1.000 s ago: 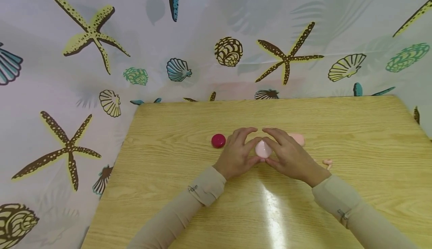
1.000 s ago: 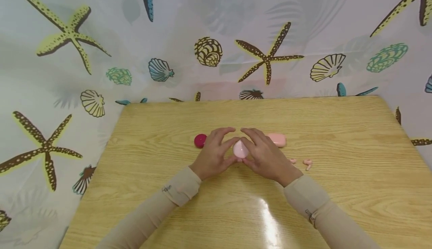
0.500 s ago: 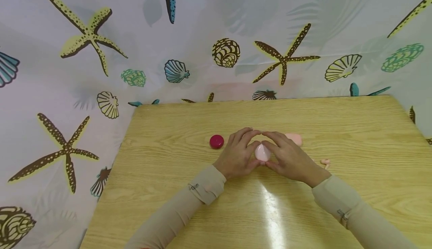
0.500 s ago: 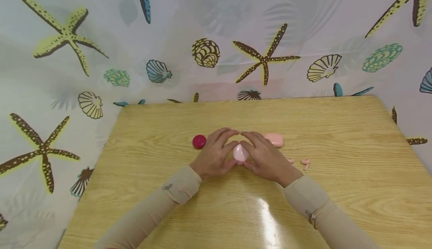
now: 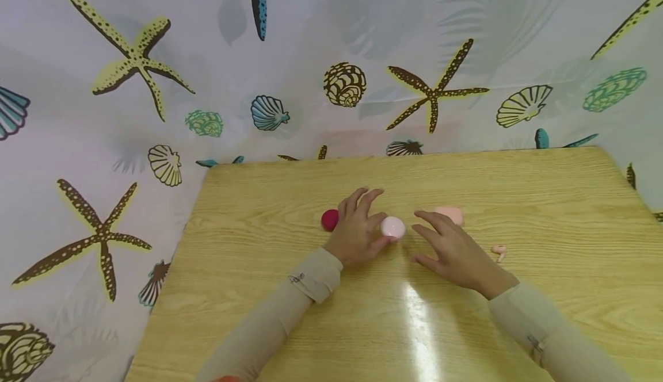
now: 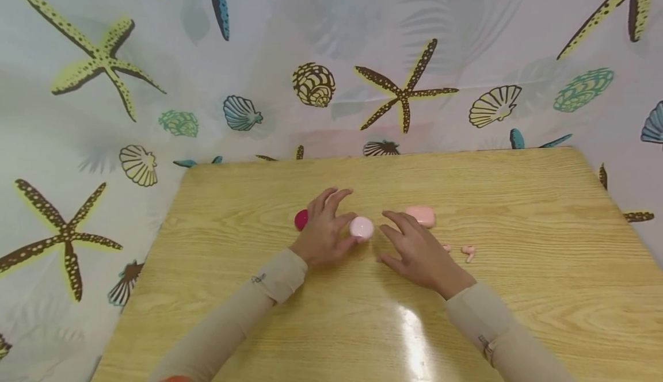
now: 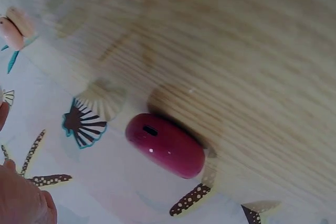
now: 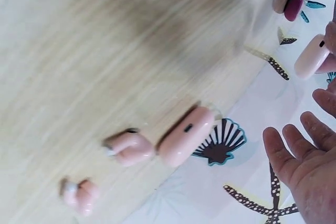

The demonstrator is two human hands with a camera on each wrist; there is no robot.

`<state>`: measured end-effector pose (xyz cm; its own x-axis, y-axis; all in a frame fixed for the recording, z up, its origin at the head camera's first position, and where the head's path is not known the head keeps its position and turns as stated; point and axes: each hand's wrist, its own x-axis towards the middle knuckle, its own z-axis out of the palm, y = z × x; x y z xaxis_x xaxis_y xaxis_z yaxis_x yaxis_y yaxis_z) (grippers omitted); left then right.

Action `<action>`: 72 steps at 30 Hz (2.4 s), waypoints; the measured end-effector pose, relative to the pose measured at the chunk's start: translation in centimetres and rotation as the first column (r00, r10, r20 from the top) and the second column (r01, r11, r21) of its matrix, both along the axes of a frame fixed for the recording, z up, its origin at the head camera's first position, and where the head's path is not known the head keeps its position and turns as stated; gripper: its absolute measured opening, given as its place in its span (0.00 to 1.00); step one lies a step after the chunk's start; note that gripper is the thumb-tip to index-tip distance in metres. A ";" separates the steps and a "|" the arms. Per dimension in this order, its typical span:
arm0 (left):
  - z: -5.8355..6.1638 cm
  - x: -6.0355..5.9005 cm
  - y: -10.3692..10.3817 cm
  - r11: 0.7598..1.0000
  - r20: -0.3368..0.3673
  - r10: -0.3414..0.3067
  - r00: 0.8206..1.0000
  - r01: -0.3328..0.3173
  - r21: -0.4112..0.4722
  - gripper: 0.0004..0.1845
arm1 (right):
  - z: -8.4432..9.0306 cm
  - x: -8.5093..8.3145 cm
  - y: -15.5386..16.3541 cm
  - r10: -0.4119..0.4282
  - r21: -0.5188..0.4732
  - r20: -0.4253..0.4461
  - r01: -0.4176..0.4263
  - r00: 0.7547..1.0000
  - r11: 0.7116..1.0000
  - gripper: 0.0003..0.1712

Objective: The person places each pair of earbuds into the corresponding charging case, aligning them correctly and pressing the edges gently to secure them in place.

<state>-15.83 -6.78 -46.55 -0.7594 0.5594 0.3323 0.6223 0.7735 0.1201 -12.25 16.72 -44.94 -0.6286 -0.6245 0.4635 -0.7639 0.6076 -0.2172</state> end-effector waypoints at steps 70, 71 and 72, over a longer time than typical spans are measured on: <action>-0.7 1.1 2.9 0.966 0.244 0.025 0.970 0.040 -0.257 0.27 | -1.9 -3.3 5.0 -0.416 0.118 0.263 0.399 0.871 0.910 0.35; -0.9 1.3 3.0 0.964 0.248 0.020 0.969 0.047 -0.260 0.27 | -1.8 -3.6 5.2 -0.430 0.166 0.310 0.397 0.848 0.903 0.36; -1.0 1.4 3.0 0.964 0.254 0.015 0.967 0.054 -0.259 0.27 | -1.8 -3.9 5.3 -0.439 0.205 0.347 0.389 0.829 0.898 0.37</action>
